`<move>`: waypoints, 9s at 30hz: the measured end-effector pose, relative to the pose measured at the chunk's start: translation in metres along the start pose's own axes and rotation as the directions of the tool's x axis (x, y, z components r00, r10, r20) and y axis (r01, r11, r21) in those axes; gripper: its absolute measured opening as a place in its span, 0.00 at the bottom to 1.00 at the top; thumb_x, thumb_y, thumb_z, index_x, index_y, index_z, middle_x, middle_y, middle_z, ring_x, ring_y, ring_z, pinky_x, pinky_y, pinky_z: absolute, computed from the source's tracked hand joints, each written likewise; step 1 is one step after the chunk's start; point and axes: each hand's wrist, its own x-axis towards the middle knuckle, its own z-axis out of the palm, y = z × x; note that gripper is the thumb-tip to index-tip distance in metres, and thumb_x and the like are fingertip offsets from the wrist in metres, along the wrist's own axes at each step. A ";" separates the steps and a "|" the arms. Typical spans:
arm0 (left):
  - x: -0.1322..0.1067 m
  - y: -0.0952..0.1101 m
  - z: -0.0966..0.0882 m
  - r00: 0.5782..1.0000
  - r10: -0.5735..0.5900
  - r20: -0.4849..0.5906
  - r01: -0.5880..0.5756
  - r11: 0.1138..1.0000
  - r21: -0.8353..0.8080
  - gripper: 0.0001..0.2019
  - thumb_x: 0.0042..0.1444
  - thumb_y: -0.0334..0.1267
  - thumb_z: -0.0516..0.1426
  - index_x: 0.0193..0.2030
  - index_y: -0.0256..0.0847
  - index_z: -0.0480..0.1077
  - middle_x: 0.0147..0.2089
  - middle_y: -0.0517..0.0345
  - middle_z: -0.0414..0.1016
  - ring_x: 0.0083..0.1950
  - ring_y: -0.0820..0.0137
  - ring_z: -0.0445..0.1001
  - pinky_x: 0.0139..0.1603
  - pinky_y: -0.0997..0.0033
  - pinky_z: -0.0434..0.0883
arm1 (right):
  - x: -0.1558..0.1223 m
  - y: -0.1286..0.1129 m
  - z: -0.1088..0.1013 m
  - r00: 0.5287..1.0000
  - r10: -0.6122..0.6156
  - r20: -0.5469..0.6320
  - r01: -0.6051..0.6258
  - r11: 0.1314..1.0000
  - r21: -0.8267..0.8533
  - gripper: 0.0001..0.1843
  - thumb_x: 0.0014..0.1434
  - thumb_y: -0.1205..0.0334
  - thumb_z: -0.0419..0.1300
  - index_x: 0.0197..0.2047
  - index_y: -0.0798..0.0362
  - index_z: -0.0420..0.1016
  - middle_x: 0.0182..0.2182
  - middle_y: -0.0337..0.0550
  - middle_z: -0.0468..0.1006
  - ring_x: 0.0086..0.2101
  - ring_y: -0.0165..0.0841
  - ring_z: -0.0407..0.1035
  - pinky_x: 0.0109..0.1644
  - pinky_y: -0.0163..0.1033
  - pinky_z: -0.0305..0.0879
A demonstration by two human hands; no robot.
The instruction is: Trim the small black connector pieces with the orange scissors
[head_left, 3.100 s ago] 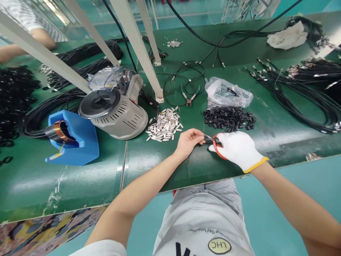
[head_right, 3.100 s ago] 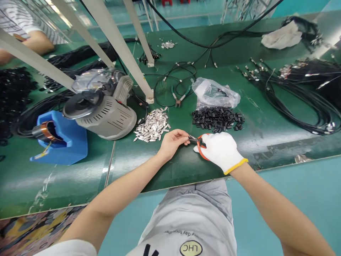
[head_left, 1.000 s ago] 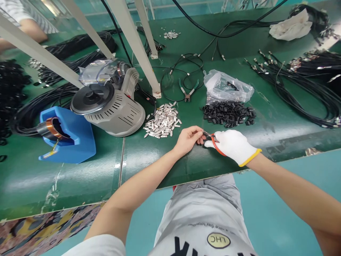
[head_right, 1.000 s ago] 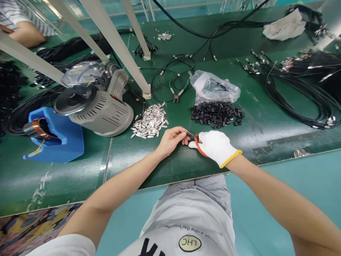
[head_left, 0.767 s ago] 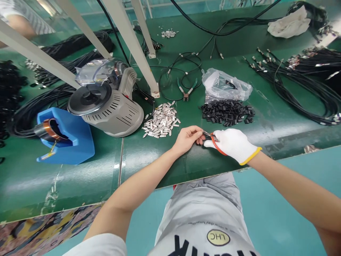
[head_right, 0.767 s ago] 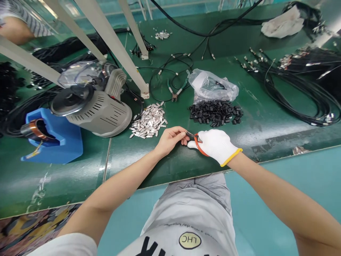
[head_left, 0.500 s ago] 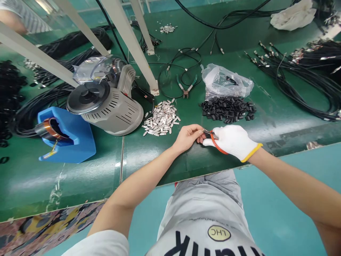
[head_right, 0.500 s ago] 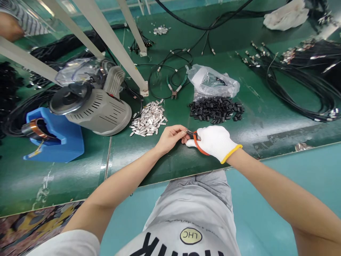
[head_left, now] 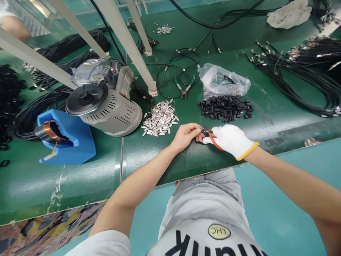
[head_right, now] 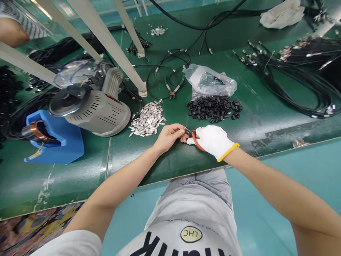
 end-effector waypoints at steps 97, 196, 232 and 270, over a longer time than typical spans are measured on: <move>-0.009 0.001 0.011 0.993 0.120 0.006 -0.110 0.881 0.460 0.18 0.69 0.52 0.52 0.39 0.38 0.71 0.28 0.60 0.70 0.30 0.75 0.65 0.34 0.74 0.63 | -0.021 0.020 -0.003 0.997 -0.072 -0.001 0.070 0.976 -0.207 0.41 0.67 0.27 0.40 0.44 0.55 0.78 0.28 0.54 0.79 0.32 0.46 0.76 0.31 0.42 0.42; -0.009 -0.002 0.015 0.988 0.148 -0.039 -0.126 0.933 0.338 0.19 0.66 0.54 0.58 0.38 0.37 0.73 0.27 0.61 0.71 0.27 0.77 0.66 0.31 0.74 0.64 | -0.012 0.005 0.013 1.000 0.017 0.003 -0.017 0.999 0.038 0.39 0.66 0.27 0.44 0.42 0.52 0.80 0.37 0.56 0.83 0.40 0.48 0.77 0.41 0.44 0.61; -0.007 -0.006 0.017 0.994 0.098 -0.044 -0.078 0.939 0.335 0.21 0.63 0.58 0.59 0.37 0.38 0.73 0.25 0.61 0.73 0.21 0.79 0.64 0.23 0.76 0.61 | -0.009 0.017 -0.007 0.980 -0.140 0.142 0.118 0.981 0.156 0.44 0.66 0.25 0.40 0.34 0.57 0.78 0.29 0.54 0.78 0.31 0.38 0.72 0.35 0.40 0.50; -0.006 -0.006 0.021 0.994 0.092 -0.056 -0.076 0.969 0.237 0.19 0.62 0.55 0.62 0.37 0.37 0.72 0.26 0.61 0.75 0.23 0.77 0.71 0.26 0.76 0.69 | -0.003 0.010 -0.003 0.989 -0.058 0.137 0.028 0.977 0.210 0.41 0.63 0.24 0.43 0.34 0.52 0.80 0.29 0.51 0.80 0.33 0.40 0.75 0.36 0.40 0.59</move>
